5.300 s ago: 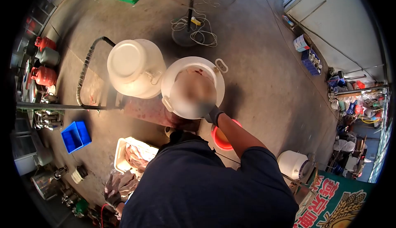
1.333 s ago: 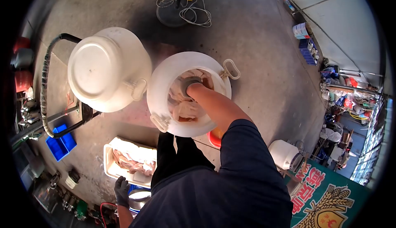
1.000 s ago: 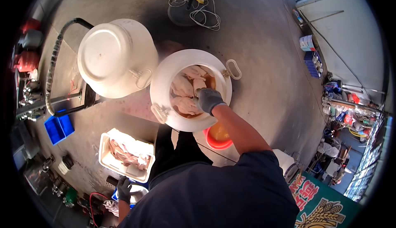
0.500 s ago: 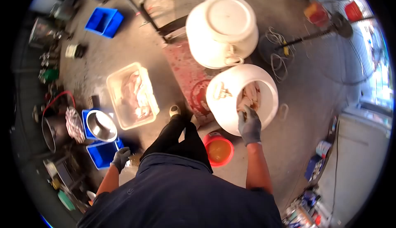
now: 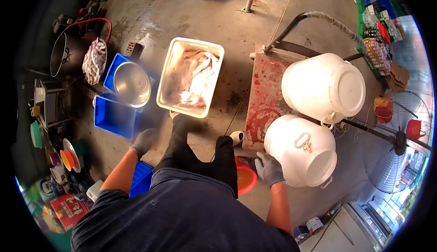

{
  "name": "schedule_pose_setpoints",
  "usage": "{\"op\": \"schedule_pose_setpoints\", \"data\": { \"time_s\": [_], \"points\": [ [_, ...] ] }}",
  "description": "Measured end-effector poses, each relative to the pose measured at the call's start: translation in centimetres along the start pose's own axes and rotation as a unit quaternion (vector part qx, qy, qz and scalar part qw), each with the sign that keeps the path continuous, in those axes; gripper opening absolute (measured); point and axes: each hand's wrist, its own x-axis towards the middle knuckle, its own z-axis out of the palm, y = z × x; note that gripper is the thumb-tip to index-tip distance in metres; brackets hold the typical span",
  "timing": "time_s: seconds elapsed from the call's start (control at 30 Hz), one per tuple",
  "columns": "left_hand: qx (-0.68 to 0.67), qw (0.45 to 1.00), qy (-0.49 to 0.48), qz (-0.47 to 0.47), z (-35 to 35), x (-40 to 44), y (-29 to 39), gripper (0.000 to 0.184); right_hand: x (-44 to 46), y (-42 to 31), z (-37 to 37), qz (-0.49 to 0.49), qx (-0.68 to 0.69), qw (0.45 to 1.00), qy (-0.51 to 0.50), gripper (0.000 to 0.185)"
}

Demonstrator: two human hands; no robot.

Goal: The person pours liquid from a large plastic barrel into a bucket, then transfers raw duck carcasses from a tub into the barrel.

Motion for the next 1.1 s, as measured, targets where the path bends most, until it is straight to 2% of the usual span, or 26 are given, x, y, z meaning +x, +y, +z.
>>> {"op": "schedule_pose_setpoints", "data": {
  "time_s": [0.13, 0.2, 0.23, 0.27, 0.33, 0.4, 0.47, 0.53, 0.6, 0.63, 0.67, 0.7, 0.77, 0.8, 0.87, 0.9, 0.93, 0.97, 1.0, 1.03, 1.07, 1.1],
  "points": [
    [-0.015, 1.0, -0.004, -0.015, -5.1, 5.5, -3.5, 0.043, 5.9, -6.0, 4.5, 0.019, -0.009, 1.0, -0.004, 0.03],
    [0.099, 0.995, 0.005, 0.03, -7.4, 8.8, -6.3, 0.038, 9.9, -10.3, 7.5, 0.055, 0.013, 0.998, -0.036, 0.031],
    [0.082, 0.996, 0.034, 0.007, -8.2, 10.7, -7.3, 0.036, 12.0, -12.1, 9.1, 0.083, 0.043, 0.994, -0.058, 0.032],
    [0.136, 0.99, 0.024, 0.02, -9.4, 13.2, -8.8, 0.035, 13.5, -12.1, 12.3, 0.062, 0.039, 0.995, -0.072, 0.034],
    [0.137, 0.99, 0.038, -0.014, -10.9, 17.0, -8.9, 0.034, 17.3, -15.6, 15.7, -0.035, 0.0, 0.995, -0.098, 0.033],
    [0.148, 0.987, 0.05, 0.032, -10.9, 21.7, -10.0, 0.035, 21.0, -18.2, 18.8, -0.043, 0.035, 0.984, -0.17, 0.035],
    [0.149, 0.988, -0.032, -0.032, -10.9, 26.1, -8.5, 0.037, 24.7, -18.0, 24.1, 0.004, 0.141, 0.961, -0.236, 0.035],
    [0.197, 0.978, 0.011, 0.074, -8.3, 32.0, -12.3, 0.038, 28.8, -16.4, 30.0, 0.012, 0.182, 0.953, -0.243, 0.035],
    [0.189, 0.979, -0.018, 0.076, -7.3, 35.2, -9.9, 0.041, 33.9, -15.1, 35.1, 0.036, 0.137, 0.948, -0.286, 0.036],
    [0.192, 0.976, -0.019, 0.104, -6.0, 37.8, -10.3, 0.045, 36.0, -13.6, 39.2, 0.085, 0.207, 0.942, -0.25, 0.033],
    [0.197, 0.971, -0.023, 0.13, -4.8, 40.3, -11.0, 0.049, 39.0, -12.9, 42.5, 0.192, 0.308, 0.897, -0.255, 0.027],
    [0.212, 0.965, -0.008, 0.153, -3.3, 42.5, -11.3, 0.053, 41.7, -11.9, 45.4, 0.255, 0.358, 0.866, -0.236, 0.034],
    [0.262, 0.946, -0.006, 0.188, -1.1, 47.2, -11.5, 0.064, 46.1, -10.2, 51.0, 0.269, 0.238, 0.913, -0.192, 0.05],
    [0.305, 0.924, 0.036, 0.228, 0.3, 49.7, -12.0, 0.065, 47.8, -9.8, 53.2, 0.288, 0.18, 0.923, -0.181, 0.057],
    [0.319, 0.923, 0.023, 0.215, 1.9, 53.8, -12.0, 0.064, 49.8, -9.3, 57.5, 0.33, 0.118, 0.917, -0.19, 0.063],
    [0.366, 0.904, 0.042, 0.219, 2.8, 55.7, -12.3, 0.063, 50.4, -8.3, 59.2, 0.365, 0.054, 0.907, -0.201, 0.069],
    [0.412, 0.882, 0.062, 0.222, 3.6, 57.4, -12.4, 0.062, 50.7, -7.0, 60.2, 0.37, 0.055, 0.905, -0.201, 0.069],
    [0.521, 0.843, -0.009, 0.132, 3.8, 58.3, -11.0, 0.087, 50.7, -5.1, 61.7, 0.404, 0.165, 0.875, -0.211, 0.068],
    [0.543, 0.826, 0.029, 0.144, 4.4, 58.8, -11.1, 0.078, 50.5, -3.2, 63.2, 0.429, 0.27, 0.834, -0.218, 0.067],
    [0.565, 0.815, -0.021, 0.127, 4.5, 59.4, -10.8, 0.062, 49.8, -2.4, 65.2, 0.399, 0.263, 0.869, -0.132, 0.072],
    [0.585, 0.8, -0.07, 0.109, 4.5, 60.1, -10.2, 0.046, 49.2, -3.1, 64.3, 0.401, 0.26, 0.868, -0.132, 0.072],
    [0.584, 0.801, -0.074, 0.11, 4.9, 61.0, -11.2, 0.046, 48.4, -5.2, 61.7, 0.411, 0.395, 0.817, -0.09, 0.057]
  ]
}}
